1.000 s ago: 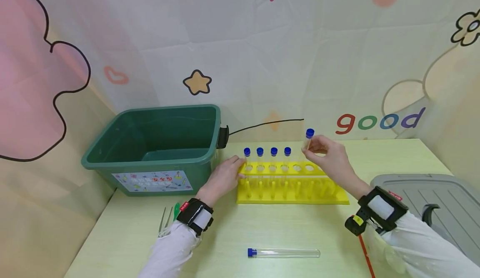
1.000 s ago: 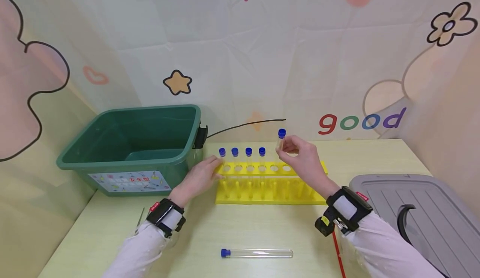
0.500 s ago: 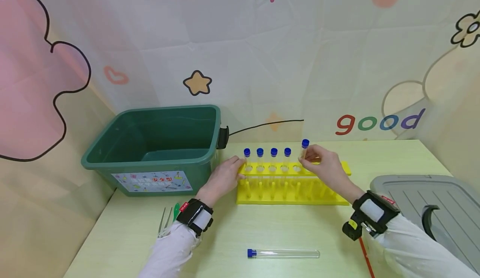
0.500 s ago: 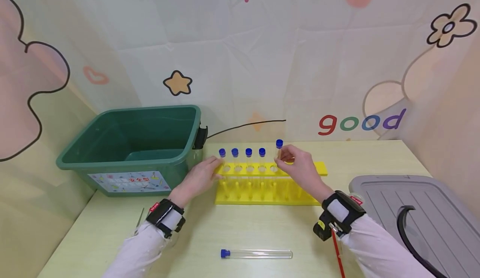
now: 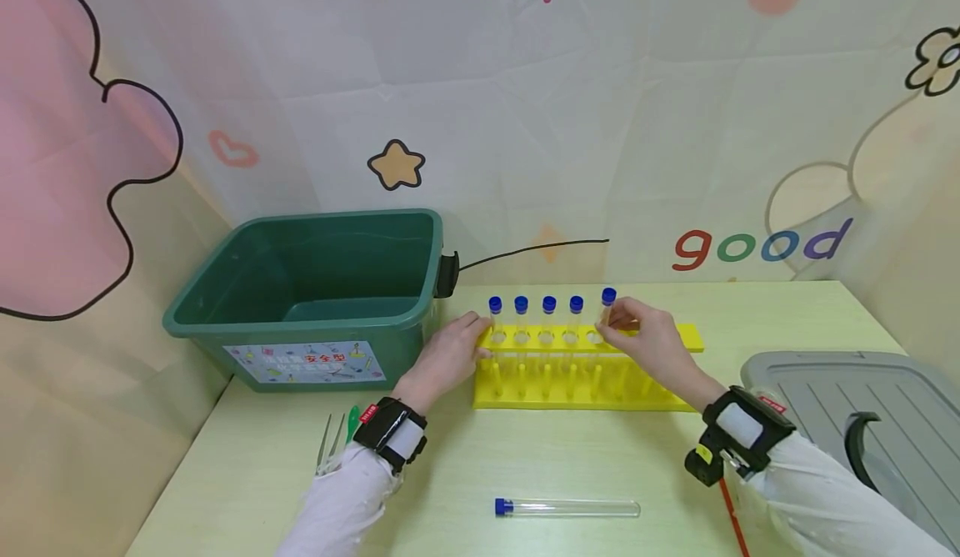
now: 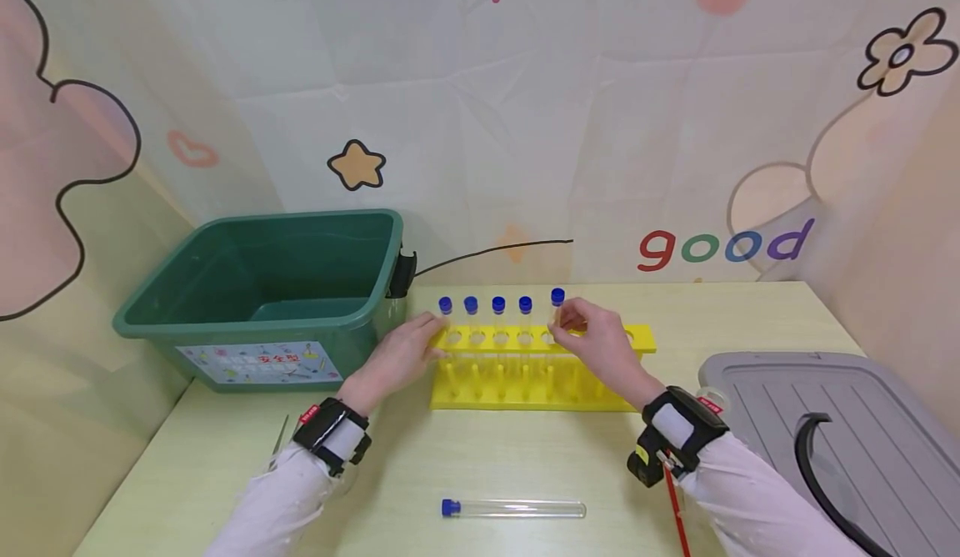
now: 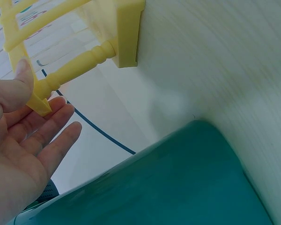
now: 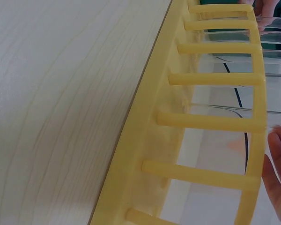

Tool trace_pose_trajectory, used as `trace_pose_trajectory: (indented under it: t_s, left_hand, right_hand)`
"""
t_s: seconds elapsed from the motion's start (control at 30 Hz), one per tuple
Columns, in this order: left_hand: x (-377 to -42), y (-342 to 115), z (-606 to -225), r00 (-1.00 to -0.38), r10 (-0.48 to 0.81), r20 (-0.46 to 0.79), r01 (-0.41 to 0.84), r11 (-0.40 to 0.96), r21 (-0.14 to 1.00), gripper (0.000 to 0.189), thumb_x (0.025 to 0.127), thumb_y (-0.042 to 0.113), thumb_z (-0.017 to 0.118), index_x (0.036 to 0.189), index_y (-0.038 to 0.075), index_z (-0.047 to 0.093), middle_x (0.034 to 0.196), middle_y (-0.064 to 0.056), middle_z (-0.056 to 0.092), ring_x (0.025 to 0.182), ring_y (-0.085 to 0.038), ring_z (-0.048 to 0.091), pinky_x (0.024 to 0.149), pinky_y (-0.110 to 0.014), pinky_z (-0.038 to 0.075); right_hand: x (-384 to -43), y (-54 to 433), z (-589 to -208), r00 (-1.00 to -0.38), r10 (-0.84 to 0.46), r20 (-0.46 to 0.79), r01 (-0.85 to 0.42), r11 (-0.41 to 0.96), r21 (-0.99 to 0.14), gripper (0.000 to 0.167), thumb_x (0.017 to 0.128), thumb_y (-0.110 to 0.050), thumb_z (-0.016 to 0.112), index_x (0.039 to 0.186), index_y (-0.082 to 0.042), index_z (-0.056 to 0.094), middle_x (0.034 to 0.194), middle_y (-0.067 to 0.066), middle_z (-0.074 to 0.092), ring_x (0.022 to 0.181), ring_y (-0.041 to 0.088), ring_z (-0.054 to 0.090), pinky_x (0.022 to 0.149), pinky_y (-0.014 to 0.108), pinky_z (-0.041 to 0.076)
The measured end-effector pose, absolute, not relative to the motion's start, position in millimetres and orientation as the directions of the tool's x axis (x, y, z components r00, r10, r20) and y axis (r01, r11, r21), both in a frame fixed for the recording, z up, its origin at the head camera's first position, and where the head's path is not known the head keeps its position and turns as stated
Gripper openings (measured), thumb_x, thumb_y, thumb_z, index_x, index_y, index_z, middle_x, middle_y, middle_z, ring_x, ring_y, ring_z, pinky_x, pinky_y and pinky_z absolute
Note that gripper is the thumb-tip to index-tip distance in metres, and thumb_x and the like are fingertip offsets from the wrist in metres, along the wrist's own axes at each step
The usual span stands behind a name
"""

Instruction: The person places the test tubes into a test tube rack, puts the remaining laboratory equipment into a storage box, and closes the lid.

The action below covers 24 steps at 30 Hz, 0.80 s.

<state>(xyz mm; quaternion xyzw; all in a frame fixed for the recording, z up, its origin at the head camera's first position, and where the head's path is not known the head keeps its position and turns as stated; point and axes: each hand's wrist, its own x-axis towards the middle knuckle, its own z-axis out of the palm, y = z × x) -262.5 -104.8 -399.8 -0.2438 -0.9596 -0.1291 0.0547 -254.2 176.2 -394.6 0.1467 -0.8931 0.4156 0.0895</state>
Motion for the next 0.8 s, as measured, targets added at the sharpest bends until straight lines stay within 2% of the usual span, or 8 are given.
trace_pose_trajectory:
  t_s: [0.4,0.8]
  left_hand:
    - [-261.6,-104.4,-398.0,-0.874,0.455,0.168,0.484,0.846,0.225,0.046,0.084,0.019,0.064,0.126,0.006,0.051,0.114,-0.006,0.052,0.096,-0.017,0.049,0.088,-0.028,0.039]
    - [-261.9,-104.9,-398.5,-0.871,0.462,0.171,0.49,0.843,0.22,0.045,0.084,0.019,0.064,0.125,0.005,0.052,0.113,-0.007,0.052,0.093,-0.017,0.049,0.087,-0.027,0.04]
  right_hand:
    - [-253.9,176.1,-397.7,-0.927,-0.187,0.326,-0.368,0.628,-0.686,0.018,0.08,-0.003,0.068,0.093,-0.005,0.056,0.084,0.004,0.061,0.08,0.024,0.056,0.073,0.04,0.047]
    - [-257.3,179.5,-393.1,-0.931,-0.241,0.273,-0.364,0.643,-0.674,0.023,0.082,-0.006,0.067,0.1,-0.001,0.054,0.092,0.009,0.058,0.088,0.027,0.054,0.078,0.041,0.045]
